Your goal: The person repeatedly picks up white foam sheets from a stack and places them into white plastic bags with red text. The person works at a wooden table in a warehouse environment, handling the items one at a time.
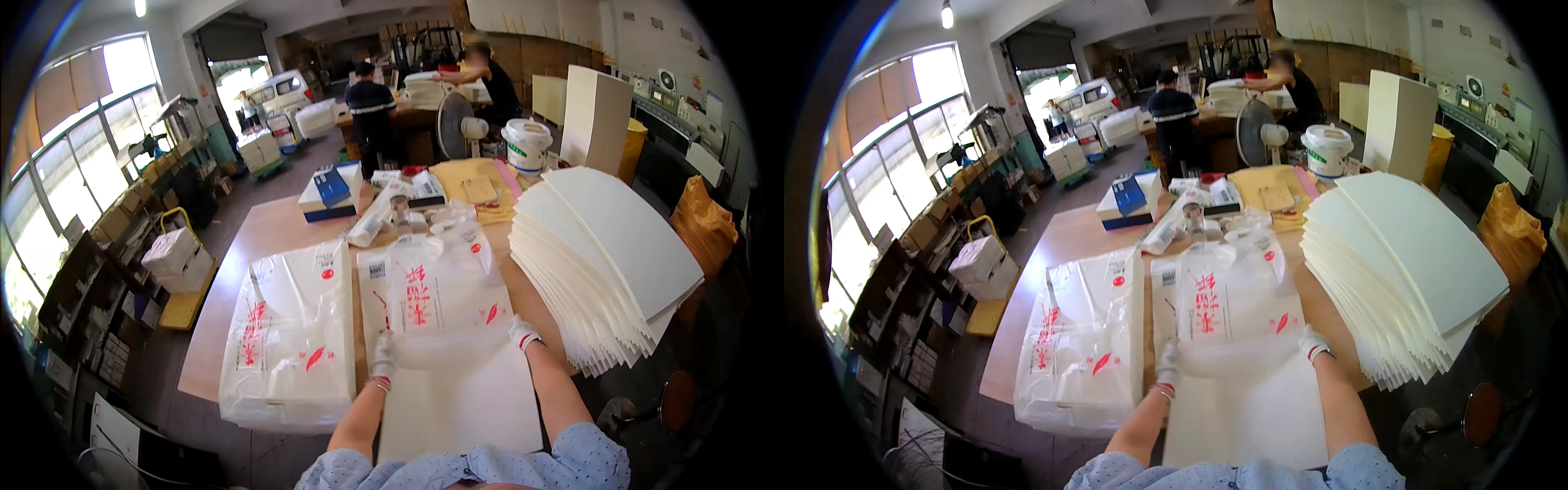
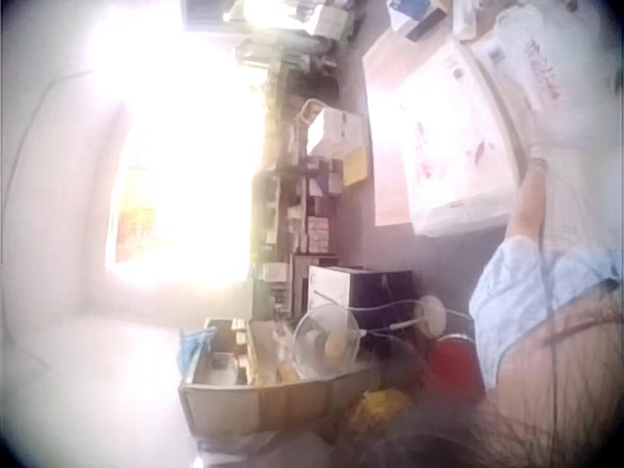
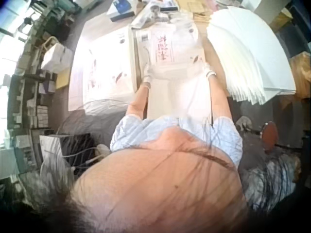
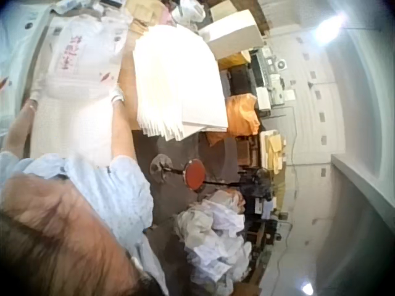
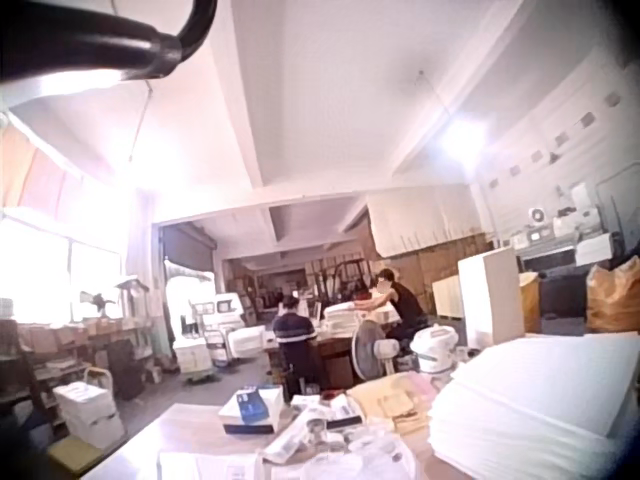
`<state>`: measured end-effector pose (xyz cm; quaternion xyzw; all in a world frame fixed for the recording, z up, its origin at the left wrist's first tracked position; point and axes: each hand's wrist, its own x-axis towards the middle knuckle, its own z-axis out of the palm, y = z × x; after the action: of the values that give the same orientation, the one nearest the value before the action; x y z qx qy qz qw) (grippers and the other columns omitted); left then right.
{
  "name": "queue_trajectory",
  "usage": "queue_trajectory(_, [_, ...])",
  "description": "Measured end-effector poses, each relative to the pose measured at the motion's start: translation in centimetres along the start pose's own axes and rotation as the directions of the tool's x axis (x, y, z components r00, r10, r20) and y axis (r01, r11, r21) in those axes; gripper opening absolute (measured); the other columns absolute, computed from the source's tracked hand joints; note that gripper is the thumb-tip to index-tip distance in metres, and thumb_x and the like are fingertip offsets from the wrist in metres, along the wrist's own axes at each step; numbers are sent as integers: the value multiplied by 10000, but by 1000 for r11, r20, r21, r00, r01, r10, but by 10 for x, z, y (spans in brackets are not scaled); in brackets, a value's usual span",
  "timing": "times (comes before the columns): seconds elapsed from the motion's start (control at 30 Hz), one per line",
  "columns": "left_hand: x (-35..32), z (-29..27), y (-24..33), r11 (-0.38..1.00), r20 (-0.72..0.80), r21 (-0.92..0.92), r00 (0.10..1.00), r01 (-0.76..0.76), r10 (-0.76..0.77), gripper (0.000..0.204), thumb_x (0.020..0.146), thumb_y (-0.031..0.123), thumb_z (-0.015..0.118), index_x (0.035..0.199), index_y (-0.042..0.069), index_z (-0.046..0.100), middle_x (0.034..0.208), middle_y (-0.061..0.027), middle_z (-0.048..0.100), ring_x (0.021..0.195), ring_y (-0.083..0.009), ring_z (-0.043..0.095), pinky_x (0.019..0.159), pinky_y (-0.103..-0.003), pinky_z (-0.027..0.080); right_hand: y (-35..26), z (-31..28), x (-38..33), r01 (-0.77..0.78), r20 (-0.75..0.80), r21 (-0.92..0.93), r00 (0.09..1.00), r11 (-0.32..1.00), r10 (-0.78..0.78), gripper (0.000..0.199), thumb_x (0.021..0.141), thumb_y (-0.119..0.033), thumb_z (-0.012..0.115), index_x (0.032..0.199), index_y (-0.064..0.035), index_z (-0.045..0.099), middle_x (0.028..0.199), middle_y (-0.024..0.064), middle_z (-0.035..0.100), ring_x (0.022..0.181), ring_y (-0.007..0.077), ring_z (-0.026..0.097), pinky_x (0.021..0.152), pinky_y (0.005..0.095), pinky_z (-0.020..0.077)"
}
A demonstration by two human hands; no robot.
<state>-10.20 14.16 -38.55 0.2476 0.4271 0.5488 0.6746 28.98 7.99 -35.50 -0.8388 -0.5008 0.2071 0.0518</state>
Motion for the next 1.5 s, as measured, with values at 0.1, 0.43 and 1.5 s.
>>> queue_trajectory(0.1, [-22, -9, 4, 981, -115, 32, 976, 191, -186, 318, 865, 422, 509, 1009, 152, 592, 802, 18, 543, 702, -133, 472, 631, -270, 395, 31, 22, -31, 155, 17, -21, 988, 988, -154, 701, 820, -171, 450, 1431, -119, 111, 862, 253, 624, 778, 403, 617, 698, 496, 473])
queue_trajectory(0.43, [-219, -39, 23, 481, 196, 837, 964, -260, 180, 213, 816, 47, 471, 1025, 37, 431, 831, -92, 531, 746, -218, 513, 708, -340, 431, 65, 4, -203, 291, 11, 41, 957, 956, -291, 818, 769, -100, 509, 1452, -140, 60, 731, 198, 601, 647, 356, 591, 581, 494, 427])
queue_trajectory(1.5, [-251, -57, 266, 139, -72, 470, 119, -872, 990, 102, 860, 148, 450, 819, 60, 480, 795, -35, 465, 684, -157, 429, 628, -323, 406, -211, 58, -248, -253, 172, 966, 775, -49, -608, 366, 881, -278, 585, 1122, -5, 549, 943, 52, 602, 827, 130, 574, 720, 280, 478])
